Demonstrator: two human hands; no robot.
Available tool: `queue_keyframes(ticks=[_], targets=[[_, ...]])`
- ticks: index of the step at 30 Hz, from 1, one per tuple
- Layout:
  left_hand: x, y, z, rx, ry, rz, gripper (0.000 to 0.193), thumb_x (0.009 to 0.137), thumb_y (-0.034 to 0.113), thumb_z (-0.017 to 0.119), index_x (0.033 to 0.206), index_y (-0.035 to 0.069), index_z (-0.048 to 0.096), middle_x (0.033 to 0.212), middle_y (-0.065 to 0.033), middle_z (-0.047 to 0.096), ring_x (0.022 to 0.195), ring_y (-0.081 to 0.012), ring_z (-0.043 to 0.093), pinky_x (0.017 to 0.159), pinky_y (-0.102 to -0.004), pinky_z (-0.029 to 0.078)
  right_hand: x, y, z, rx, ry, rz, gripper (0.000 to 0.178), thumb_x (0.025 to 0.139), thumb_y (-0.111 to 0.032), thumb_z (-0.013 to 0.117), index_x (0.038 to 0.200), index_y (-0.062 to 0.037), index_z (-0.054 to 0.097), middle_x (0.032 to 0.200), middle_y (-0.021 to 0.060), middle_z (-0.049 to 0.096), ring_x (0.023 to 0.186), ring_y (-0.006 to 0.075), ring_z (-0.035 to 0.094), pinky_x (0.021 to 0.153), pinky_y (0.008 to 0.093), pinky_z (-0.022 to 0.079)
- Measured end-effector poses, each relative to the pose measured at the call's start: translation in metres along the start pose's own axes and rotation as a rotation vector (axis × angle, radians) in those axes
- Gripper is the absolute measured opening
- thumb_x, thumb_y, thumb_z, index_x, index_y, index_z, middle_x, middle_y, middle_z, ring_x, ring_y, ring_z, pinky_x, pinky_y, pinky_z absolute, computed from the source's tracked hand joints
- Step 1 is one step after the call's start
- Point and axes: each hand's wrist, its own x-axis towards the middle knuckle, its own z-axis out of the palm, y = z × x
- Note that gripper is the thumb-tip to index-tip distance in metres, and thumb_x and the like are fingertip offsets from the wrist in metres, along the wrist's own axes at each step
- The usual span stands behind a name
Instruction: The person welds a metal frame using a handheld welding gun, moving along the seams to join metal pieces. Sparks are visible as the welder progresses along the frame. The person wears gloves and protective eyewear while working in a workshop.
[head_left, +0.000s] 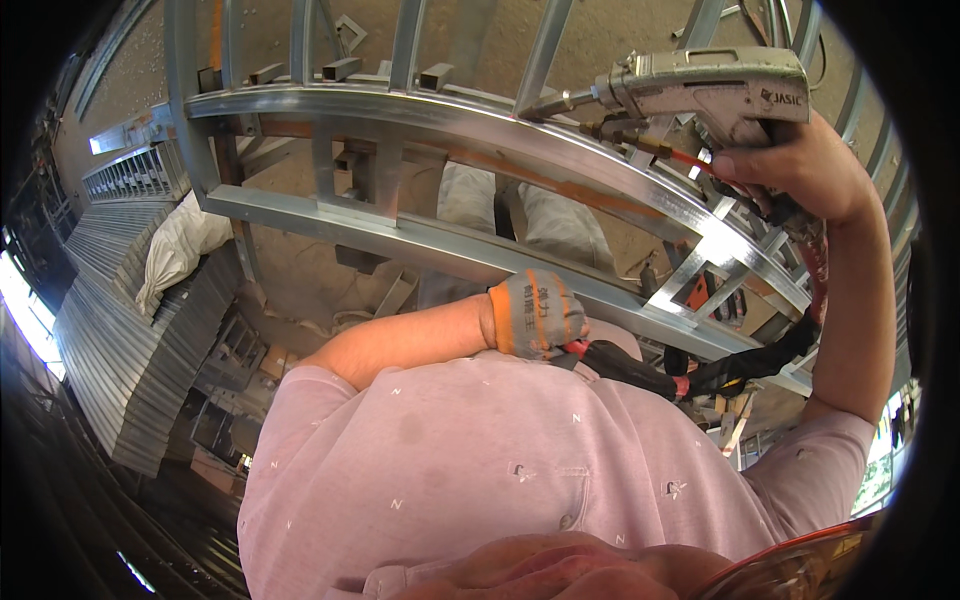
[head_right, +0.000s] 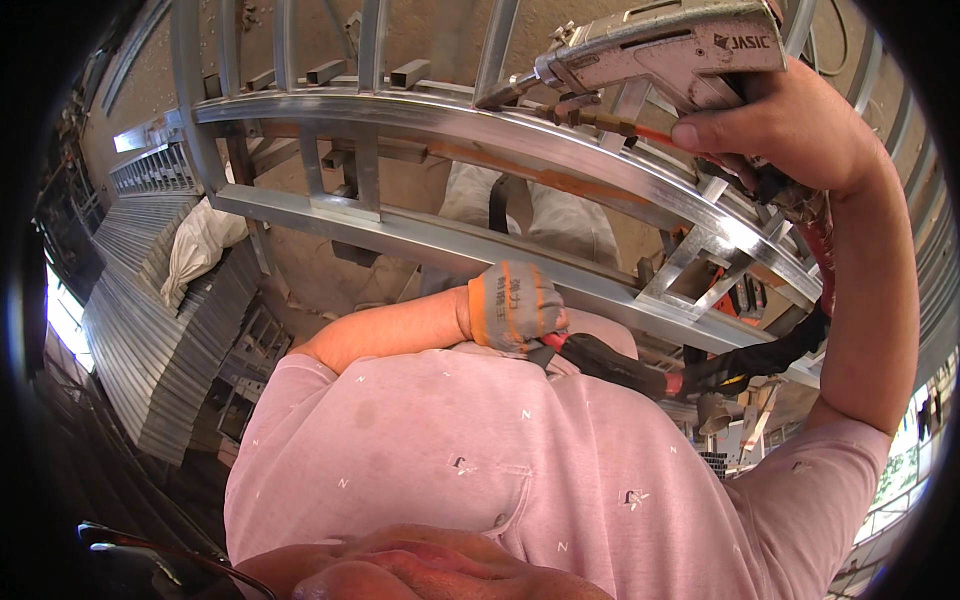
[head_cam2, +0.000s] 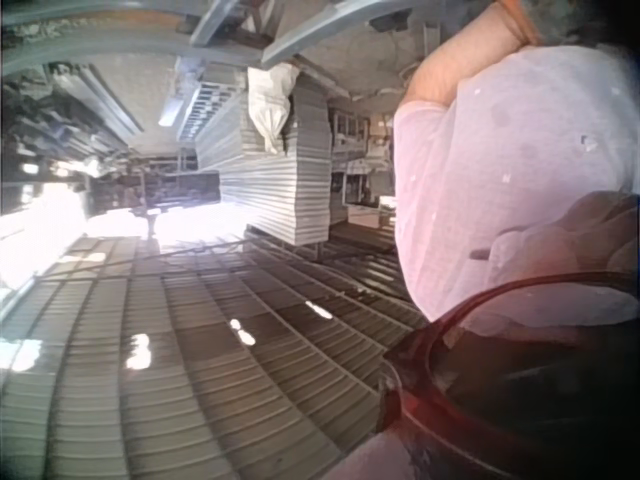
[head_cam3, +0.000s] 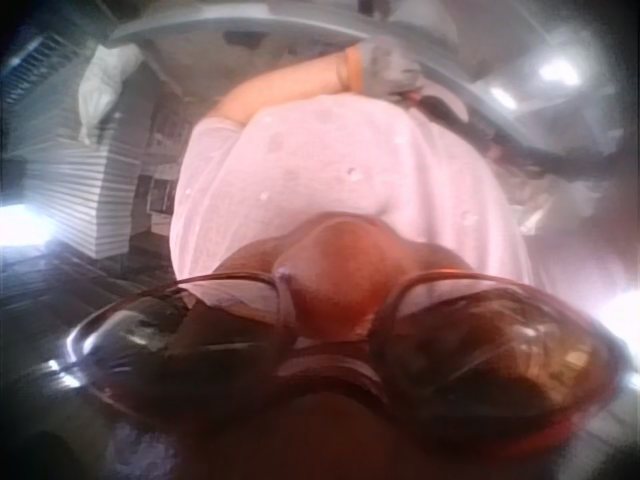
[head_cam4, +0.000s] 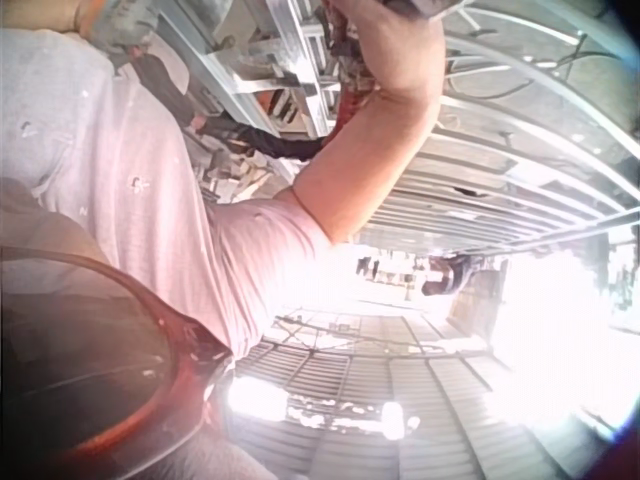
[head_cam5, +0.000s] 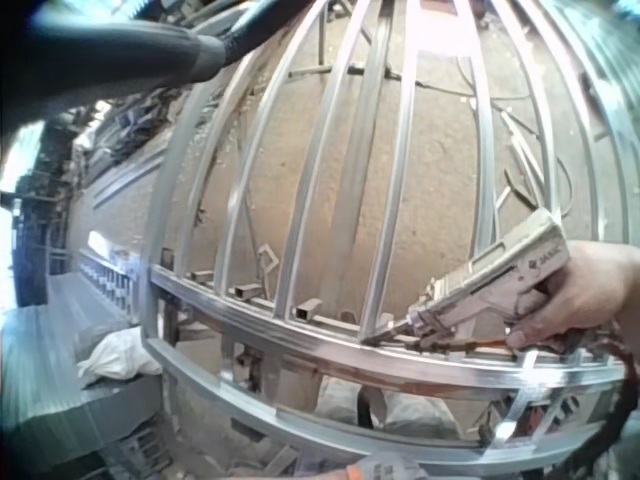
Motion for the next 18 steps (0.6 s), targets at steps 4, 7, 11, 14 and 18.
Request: queue_keyframes(ticks=[4,7,11,14,18], targets=[[0.0,0.001,0.004,-0.008,0.009,-0.022,0.031,0.073,0.027,0.077,0.1,0.02,0.063,0.085,0.0004,0.064,0.081,-0.0271,0.069,0.07,-0.0426,0.054,0.001,-0.011,-0.004,0.019,-0.063,0.075,0.035,0.086,-0.016,0.087,0.114,0.0009,0.074,0.091,0.0034,0.073,0.076,0.011,0.064,0.064,0.0274,0.052],[0.0,0.002,0.0,-0.015,-0.039,-0.041,0.03,0.074,0.026,0.078,0.1,0.02,0.064,0.085,0.0004,0.064,0.082,-0.0268,0.069,0.071,-0.0419,0.054,0.0,-0.006,-0.002,0.02,-0.031,0.02,0.036,0.086,-0.015,0.087,0.114,0.0012,0.075,0.091,0.0042,0.074,0.075,0.0109,0.064,0.063,0.0274,0.052],[0.002,0.004,-0.002,-0.062,-0.046,-0.058,0.029,0.075,0.026,0.077,0.101,0.02,0.065,0.086,0.0007,0.066,0.082,-0.0267,0.07,0.072,-0.0415,0.055,0.001,-0.006,-0.002,0.008,-0.04,0.041,0.035,0.085,-0.016,0.088,0.114,0.0012,0.075,0.089,0.0044,0.074,0.071,0.0107,0.064,0.061,0.0273,0.053],[0.003,0.004,0.0,-0.054,-0.072,-0.085,0.026,0.077,0.029,0.073,0.101,0.021,0.067,0.086,0.0016,0.068,0.082,-0.0258,0.071,0.074,-0.0418,0.055,0.003,-0.001,-0.004,-0.02,-0.04,0.046,0.035,0.085,-0.017,0.088,0.114,0.0011,0.076,0.089,0.0043,0.074,0.071,0.0108,0.065,0.062,0.0275,0.053],[0.003,0.004,-0.001,-0.048,-0.08,-0.094,0.029,0.074,0.025,0.078,0.1,0.02,0.068,0.087,0.0003,0.068,0.083,-0.0268,0.071,0.073,-0.0413,0.056,0.002,-0.002,-0.001,-0.031,-0.032,0.045,0.038,0.085,-0.017,0.088,0.116,0.0009,0.076,0.091,0.0045,0.075,0.074,0.0109,0.065,0.063,0.0275,0.054]])
